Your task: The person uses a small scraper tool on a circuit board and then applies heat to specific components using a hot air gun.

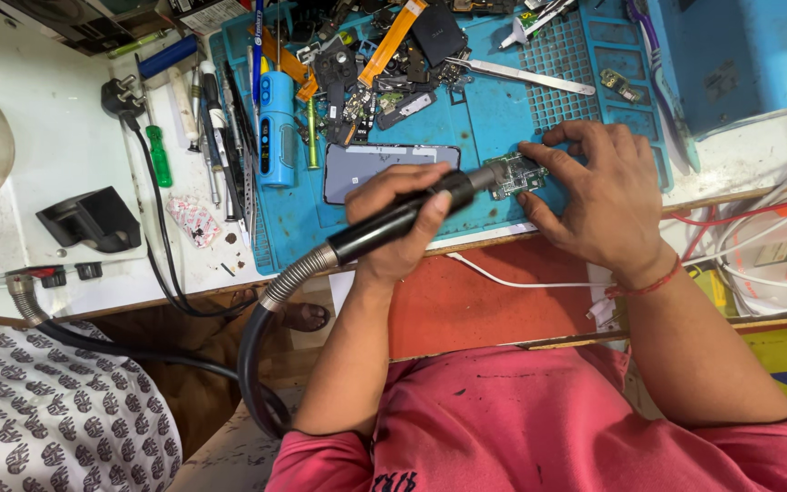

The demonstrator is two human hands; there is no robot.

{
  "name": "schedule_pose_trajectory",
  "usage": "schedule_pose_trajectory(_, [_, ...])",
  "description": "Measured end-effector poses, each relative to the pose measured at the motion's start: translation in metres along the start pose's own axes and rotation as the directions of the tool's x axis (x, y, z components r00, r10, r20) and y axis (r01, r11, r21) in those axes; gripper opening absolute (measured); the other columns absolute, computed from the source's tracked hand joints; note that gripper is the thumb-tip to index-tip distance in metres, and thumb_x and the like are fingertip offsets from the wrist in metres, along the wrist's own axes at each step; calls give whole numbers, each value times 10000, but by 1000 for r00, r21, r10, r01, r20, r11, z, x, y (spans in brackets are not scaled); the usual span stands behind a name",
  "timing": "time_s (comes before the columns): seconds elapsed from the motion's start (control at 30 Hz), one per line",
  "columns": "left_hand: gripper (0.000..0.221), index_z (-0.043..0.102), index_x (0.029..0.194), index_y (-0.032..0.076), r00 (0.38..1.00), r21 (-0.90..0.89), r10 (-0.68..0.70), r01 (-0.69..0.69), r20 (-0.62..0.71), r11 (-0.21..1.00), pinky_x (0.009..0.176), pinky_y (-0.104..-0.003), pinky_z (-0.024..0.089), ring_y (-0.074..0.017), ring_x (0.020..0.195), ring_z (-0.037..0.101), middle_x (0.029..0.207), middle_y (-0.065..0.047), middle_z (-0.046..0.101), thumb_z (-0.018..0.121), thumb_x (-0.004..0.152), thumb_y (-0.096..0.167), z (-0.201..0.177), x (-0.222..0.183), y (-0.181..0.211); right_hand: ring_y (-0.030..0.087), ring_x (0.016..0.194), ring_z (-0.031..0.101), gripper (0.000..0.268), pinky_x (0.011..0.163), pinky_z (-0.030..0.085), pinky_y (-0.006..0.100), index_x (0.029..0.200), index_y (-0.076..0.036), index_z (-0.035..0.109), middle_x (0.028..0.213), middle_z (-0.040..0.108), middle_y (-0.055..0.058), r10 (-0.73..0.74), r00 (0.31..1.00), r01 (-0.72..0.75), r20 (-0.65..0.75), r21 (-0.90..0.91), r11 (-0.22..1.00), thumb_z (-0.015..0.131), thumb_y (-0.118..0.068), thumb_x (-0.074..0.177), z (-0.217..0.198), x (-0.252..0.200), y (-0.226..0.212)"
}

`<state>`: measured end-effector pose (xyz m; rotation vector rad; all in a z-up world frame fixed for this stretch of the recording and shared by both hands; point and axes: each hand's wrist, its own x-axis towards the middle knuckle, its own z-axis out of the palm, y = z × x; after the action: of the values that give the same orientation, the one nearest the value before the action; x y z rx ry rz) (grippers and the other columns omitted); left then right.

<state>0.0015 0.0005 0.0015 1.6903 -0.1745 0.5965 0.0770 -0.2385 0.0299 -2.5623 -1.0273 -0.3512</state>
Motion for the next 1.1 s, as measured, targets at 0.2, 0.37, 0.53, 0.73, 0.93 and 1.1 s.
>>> schedule_pose_trajectory(0.2, [252, 686, 1054, 32, 1000, -36, 28, -28, -15, 999, 875, -326, 634, -232, 1009, 775, 1085, -168, 760, 776, 966, 250, 3, -2, -4, 265, 1075, 537, 478, 946, 411, 421, 1311, -174, 750, 1254, 606, 33, 1, 1000, -1, 0, 10, 1000, 804, -363, 876, 0, 0, 0])
schedule_pose_trajectory(0.37, [244, 687, 1072, 38, 997, -92, 15, -22, -70, 996, 884, -328, 640, -243, 1023, 773, 1093, -176, 755, 761, 993, 257, 3, -3, -7, 263, 1057, 539, 480, 930, 409, 420, 1312, -173, 754, 1240, 607, 32, 3, 1000, -3, 6, 11, 1000, 804, -360, 873, 0, 1, 0])
schedule_pose_trajectory(0.53, [235, 698, 1053, 35, 999, -57, 42, -43, -14, 997, 839, -317, 647, -239, 973, 779, 1063, -171, 761, 758, 970, 246, 2, -2, -7, 263, 1058, 540, 478, 930, 409, 419, 1316, -171, 753, 1247, 610, 30, -3, 1000, 3, 3, 9, 1000, 804, -359, 880, 0, 1, 0])
schedule_pose_trajectory(0.73, [223, 697, 1052, 36, 999, -44, 32, -32, 8, 999, 858, -320, 640, -228, 959, 783, 1076, -164, 765, 760, 967, 233, -1, -1, -4, 264, 1062, 539, 482, 939, 410, 421, 1315, -173, 753, 1251, 612, 29, -5, 1000, 5, -1, 10, 1000, 807, -358, 873, 0, 1, 0])
schedule_pose_trajectory(0.93, [229, 694, 1063, 30, 999, -44, 25, -24, 22, 999, 870, -322, 634, -239, 990, 780, 1092, -167, 764, 769, 969, 225, -1, 0, -2, 264, 1057, 541, 482, 929, 410, 421, 1315, -171, 754, 1250, 612, 32, -8, 1000, 8, -1, 15, 1000, 809, -357, 875, 0, 1, 0])
schedule_pose_trajectory(1.1, [228, 693, 1063, 28, 999, -49, 24, -23, 24, 999, 869, -321, 632, -243, 1003, 778, 1094, -171, 761, 768, 966, 221, -1, 1, -1, 263, 1068, 543, 476, 938, 413, 420, 1315, -174, 753, 1262, 612, 32, -5, 1000, 5, -14, 11, 1000, 810, -353, 877, 1, 0, 0])
